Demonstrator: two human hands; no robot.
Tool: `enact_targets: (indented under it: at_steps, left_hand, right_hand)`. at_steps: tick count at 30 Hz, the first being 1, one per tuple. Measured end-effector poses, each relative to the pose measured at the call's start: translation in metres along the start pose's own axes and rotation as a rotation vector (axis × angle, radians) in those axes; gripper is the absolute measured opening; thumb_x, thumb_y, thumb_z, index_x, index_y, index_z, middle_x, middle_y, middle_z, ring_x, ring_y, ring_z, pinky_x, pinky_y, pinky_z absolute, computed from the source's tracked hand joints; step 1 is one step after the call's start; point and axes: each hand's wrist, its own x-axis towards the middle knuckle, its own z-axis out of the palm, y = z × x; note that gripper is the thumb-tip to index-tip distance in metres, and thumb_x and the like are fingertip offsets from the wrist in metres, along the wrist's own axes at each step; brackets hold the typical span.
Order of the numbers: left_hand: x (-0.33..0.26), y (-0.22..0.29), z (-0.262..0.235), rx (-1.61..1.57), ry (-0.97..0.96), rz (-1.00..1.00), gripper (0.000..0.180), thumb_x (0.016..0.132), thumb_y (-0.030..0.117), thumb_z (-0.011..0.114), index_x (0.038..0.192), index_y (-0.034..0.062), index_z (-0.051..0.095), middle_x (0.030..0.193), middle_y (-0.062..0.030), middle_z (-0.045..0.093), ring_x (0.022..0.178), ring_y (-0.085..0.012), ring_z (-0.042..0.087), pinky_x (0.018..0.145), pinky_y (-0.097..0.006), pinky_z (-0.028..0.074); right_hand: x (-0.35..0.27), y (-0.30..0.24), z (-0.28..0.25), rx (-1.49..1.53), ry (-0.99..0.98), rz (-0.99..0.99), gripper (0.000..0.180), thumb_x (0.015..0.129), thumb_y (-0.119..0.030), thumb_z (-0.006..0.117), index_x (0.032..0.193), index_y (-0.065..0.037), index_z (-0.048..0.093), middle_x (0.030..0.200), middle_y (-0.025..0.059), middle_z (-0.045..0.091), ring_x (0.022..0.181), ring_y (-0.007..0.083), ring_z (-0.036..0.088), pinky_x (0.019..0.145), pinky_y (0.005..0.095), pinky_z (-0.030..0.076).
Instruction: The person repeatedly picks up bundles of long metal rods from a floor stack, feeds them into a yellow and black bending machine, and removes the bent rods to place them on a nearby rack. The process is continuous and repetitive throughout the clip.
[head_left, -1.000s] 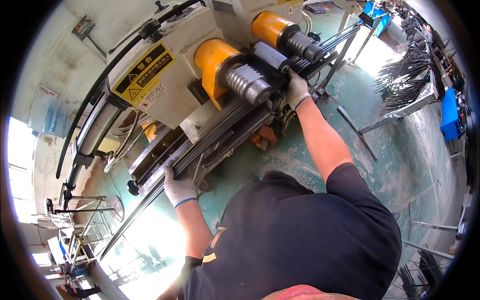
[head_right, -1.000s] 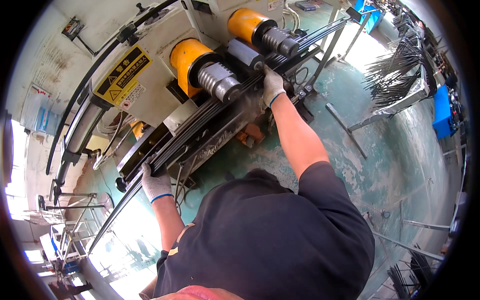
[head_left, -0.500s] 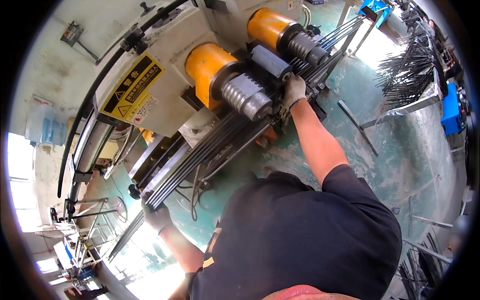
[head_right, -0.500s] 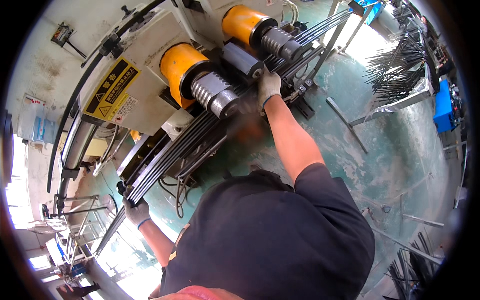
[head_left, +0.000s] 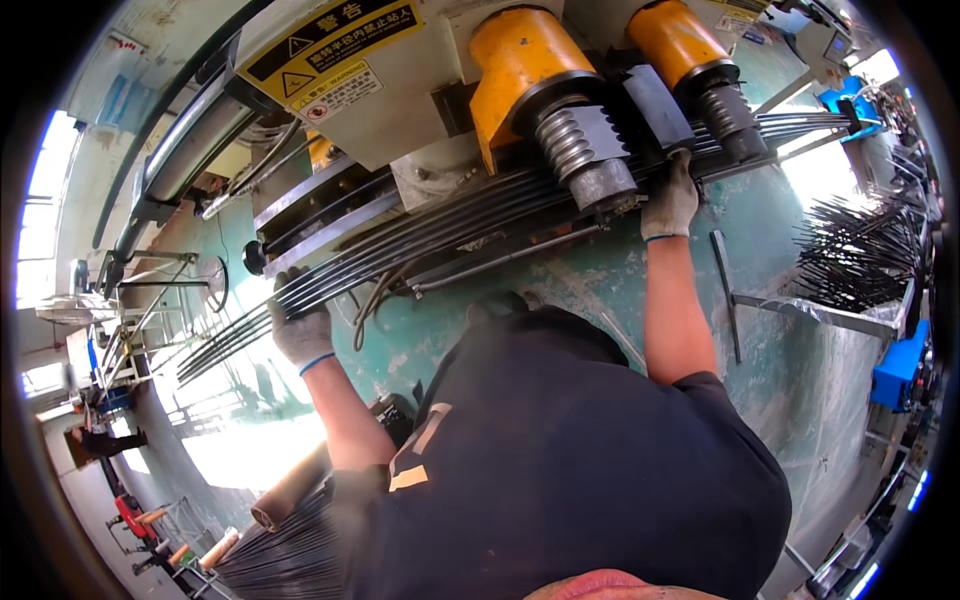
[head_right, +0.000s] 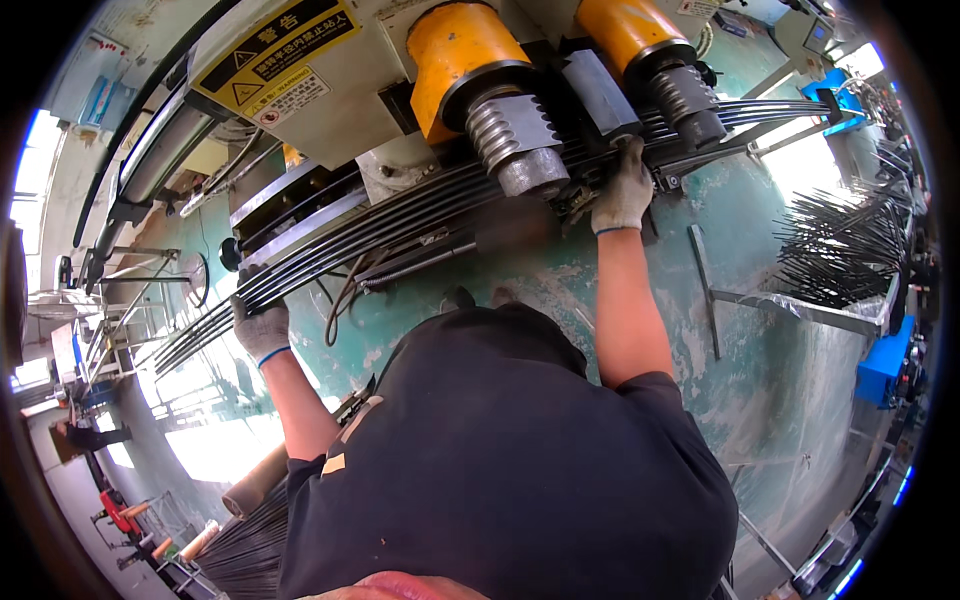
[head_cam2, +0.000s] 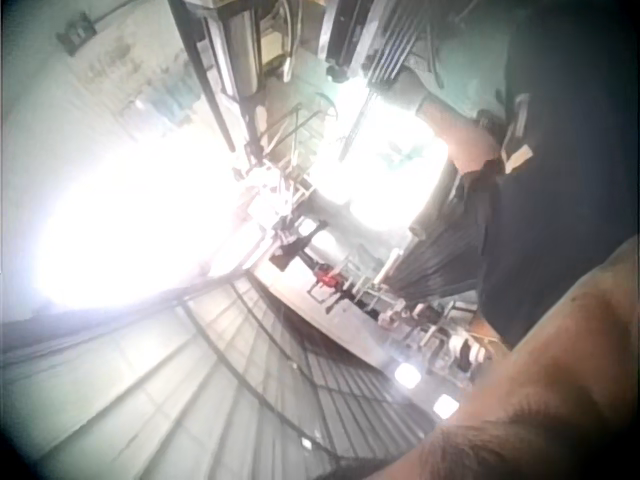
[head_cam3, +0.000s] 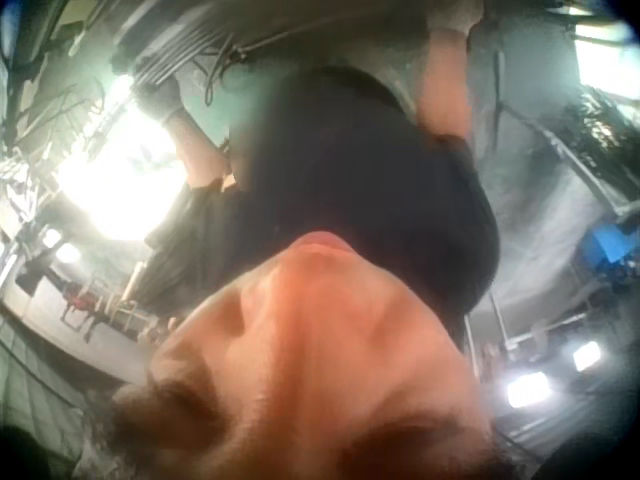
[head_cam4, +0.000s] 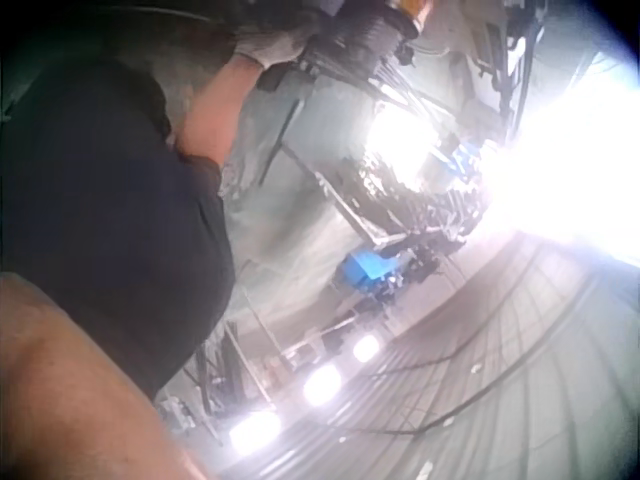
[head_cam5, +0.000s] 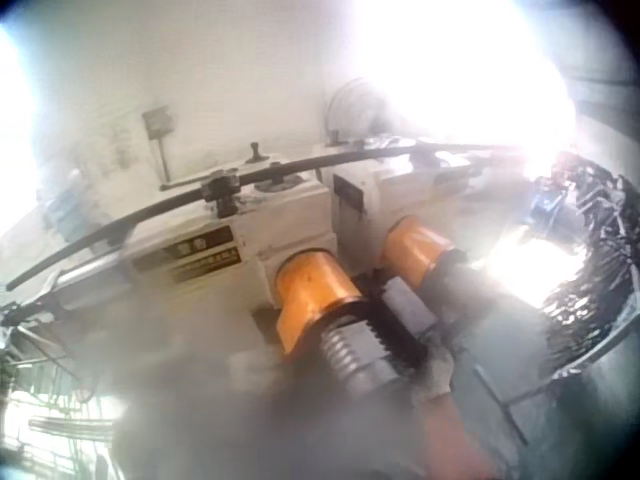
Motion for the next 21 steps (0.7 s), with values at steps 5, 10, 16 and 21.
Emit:
enact_targets:
  at_steps: [5,10,16,21]
  left_hand:
    - [0.005,-0.016,0.009,0.056,0.017,0.025,0.035,0.108,0.025,0.048,0.119,-0.0032,0.066,0.122,-0.0202,0.069,0.120,-0.0381,0.063,0.112,-0.054,0.048]
    - [-0.021,-0.071,0.041,0.095,0.064,0.014,0.039,0.107,0.033,0.051,0.120,-0.0019,0.063,0.120,-0.0185,0.068,0.116,-0.0355,0.064,0.108,-0.052,0.050]
    - [-0.055,-0.104,0.086,0.010,-0.072,-0.209,0.041,0.108,0.035,0.050,0.128,0.0003,0.061,0.130,-0.0163,0.064,0.127,-0.0324,0.057,0.116,-0.051,0.039]
    - [-0.066,-0.090,0.089,-0.134,0.056,-0.310,0.051,0.104,0.036,0.058,0.137,-0.0028,0.055,0.139,-0.0184,0.059,0.132,-0.0393,0.051,0.119,-0.057,0.034]
  right_hand:
    - [-0.009,0.052,0.012,0.709,-0.173,0.029,0.038,0.102,-0.002,0.040,0.139,0.002,0.046,0.141,0.0141,0.059,0.130,0.0226,0.058,0.108,0.0309,0.047]
    - [-0.009,0.088,0.020,0.395,-0.218,-0.053,0.040,0.102,-0.009,0.042,0.140,0.000,0.048,0.146,0.0130,0.055,0.136,0.0257,0.054,0.115,0.0352,0.043]
    - [-0.006,0.109,0.046,0.867,-0.160,0.070,0.051,0.103,-0.020,0.049,0.149,0.002,0.041,0.153,0.0145,0.050,0.140,0.0279,0.050,0.118,0.0384,0.039]
    - [-0.029,0.114,0.035,-0.401,-0.153,-0.193,0.069,0.099,-0.024,0.060,0.156,0.003,0.031,0.158,0.0165,0.045,0.143,0.0262,0.048,0.119,0.0356,0.039]
